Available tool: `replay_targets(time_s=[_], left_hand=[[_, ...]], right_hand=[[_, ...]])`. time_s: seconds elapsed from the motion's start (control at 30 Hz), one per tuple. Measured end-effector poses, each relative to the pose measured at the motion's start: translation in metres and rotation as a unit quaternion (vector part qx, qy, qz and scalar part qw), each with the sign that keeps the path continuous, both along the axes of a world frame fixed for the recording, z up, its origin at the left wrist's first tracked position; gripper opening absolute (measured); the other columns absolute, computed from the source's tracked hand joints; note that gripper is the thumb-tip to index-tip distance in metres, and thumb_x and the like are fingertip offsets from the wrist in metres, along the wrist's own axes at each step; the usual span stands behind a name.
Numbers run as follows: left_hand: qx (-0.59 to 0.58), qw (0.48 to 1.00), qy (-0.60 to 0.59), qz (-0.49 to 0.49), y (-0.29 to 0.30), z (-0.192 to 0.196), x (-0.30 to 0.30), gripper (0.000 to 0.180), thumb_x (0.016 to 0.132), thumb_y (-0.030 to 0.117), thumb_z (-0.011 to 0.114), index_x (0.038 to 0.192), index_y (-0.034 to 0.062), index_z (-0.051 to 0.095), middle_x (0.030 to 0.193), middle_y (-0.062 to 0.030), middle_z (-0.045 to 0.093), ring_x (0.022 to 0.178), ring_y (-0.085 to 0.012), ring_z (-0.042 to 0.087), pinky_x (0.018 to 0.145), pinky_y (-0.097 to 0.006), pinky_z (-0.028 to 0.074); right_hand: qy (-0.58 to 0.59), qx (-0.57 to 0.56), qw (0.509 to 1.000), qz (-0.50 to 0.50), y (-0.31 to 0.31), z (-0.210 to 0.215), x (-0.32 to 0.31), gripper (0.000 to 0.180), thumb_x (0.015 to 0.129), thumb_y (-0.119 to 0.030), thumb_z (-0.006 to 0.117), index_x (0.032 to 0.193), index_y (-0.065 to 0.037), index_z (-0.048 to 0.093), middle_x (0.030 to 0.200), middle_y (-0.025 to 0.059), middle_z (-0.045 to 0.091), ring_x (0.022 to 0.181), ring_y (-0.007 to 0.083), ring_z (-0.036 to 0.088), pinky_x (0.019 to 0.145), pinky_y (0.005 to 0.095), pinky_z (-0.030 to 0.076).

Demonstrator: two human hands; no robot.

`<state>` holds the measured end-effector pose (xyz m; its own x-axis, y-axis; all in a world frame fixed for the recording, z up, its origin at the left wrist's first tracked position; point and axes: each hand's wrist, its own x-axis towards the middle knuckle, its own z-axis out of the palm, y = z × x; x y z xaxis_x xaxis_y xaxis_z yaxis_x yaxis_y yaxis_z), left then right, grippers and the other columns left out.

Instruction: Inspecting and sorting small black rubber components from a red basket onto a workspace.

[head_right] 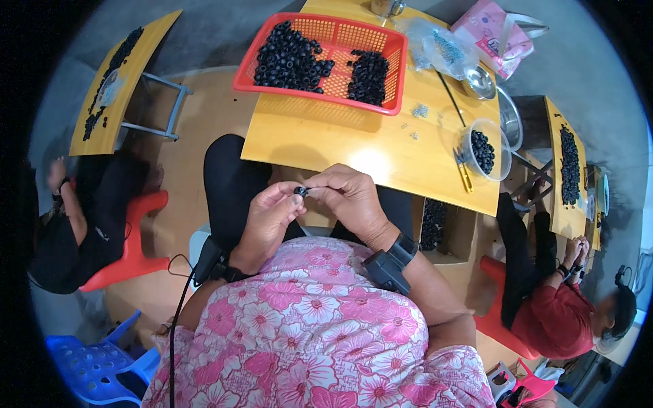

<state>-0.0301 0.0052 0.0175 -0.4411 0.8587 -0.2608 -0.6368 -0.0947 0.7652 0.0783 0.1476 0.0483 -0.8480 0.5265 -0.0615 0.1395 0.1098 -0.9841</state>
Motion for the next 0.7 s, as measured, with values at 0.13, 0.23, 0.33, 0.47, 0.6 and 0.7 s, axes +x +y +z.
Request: replay_targets(time_s=[0.13,0.23,0.33,0.47,0.6,0.7], left_hand=[[0.002,1.000,-0.004,-0.007,0.006,-0.001,0.000,0.019,0.089,0.006,0.059,0.108,0.0005,0.059,0.089,-0.0015,0.060,0.079,-0.0078,0.056,0.075,-0.022,0.047],[0.013,1.000,-0.007,-0.002,0.008,-0.001,0.001,0.020,0.089,0.005,0.060,0.108,0.0012,0.059,0.092,-0.0022,0.060,0.081,-0.0076,0.056,0.076,-0.022,0.048],[0.040,0.999,0.008,-0.020,0.009,0.008,0.001,0.021,0.089,0.005,0.060,0.110,0.0005,0.059,0.093,-0.0028,0.061,0.082,-0.0077,0.056,0.076,-0.021,0.048],[0.048,0.998,0.004,-0.034,0.007,0.011,-0.001,0.022,0.089,0.005,0.060,0.110,0.0004,0.059,0.093,-0.0029,0.061,0.082,-0.0078,0.056,0.076,-0.021,0.048],[0.047,0.998,0.018,-0.035,0.005,0.009,-0.001,0.021,0.089,0.005,0.059,0.110,0.0002,0.058,0.096,-0.0034,0.061,0.085,-0.0070,0.056,0.076,-0.020,0.047],[0.041,0.998,0.042,-0.028,0.006,0.004,-0.002,0.021,0.089,0.005,0.060,0.110,0.0002,0.058,0.097,-0.0035,0.062,0.087,-0.0069,0.055,0.078,-0.021,0.047]], right_hand=[[0.034,-0.061,0.997,-0.018,0.003,-0.005,0.002,0.016,0.080,0.005,0.063,0.094,0.001,0.069,0.088,0.0060,0.062,0.073,0.0110,0.061,0.066,0.0215,0.050],[0.026,-0.130,0.991,-0.025,0.006,-0.006,0.003,0.017,0.081,0.003,0.064,0.097,0.001,0.069,0.088,0.0056,0.062,0.071,0.0096,0.061,0.065,0.0207,0.051],[0.007,-0.123,0.992,-0.015,0.009,-0.008,0.005,0.016,0.082,0.000,0.064,0.098,0.001,0.068,0.088,0.0046,0.062,0.070,0.0085,0.061,0.061,0.0194,0.050],[0.013,-0.098,0.995,-0.003,0.008,-0.011,0.006,0.015,0.083,-0.001,0.064,0.097,0.001,0.068,0.086,0.0037,0.062,0.067,0.0078,0.060,0.057,0.0191,0.049],[0.018,-0.124,0.992,-0.006,0.007,-0.004,0.006,0.014,0.084,-0.001,0.063,0.097,0.001,0.067,0.081,0.0035,0.062,0.066,0.0076,0.059,0.055,0.0198,0.049],[0.052,-0.173,0.983,-0.026,0.008,0.000,0.008,0.015,0.085,-0.002,0.061,0.099,0.001,0.066,0.077,0.0030,0.062,0.066,0.0076,0.058,0.055,0.0204,0.050]])
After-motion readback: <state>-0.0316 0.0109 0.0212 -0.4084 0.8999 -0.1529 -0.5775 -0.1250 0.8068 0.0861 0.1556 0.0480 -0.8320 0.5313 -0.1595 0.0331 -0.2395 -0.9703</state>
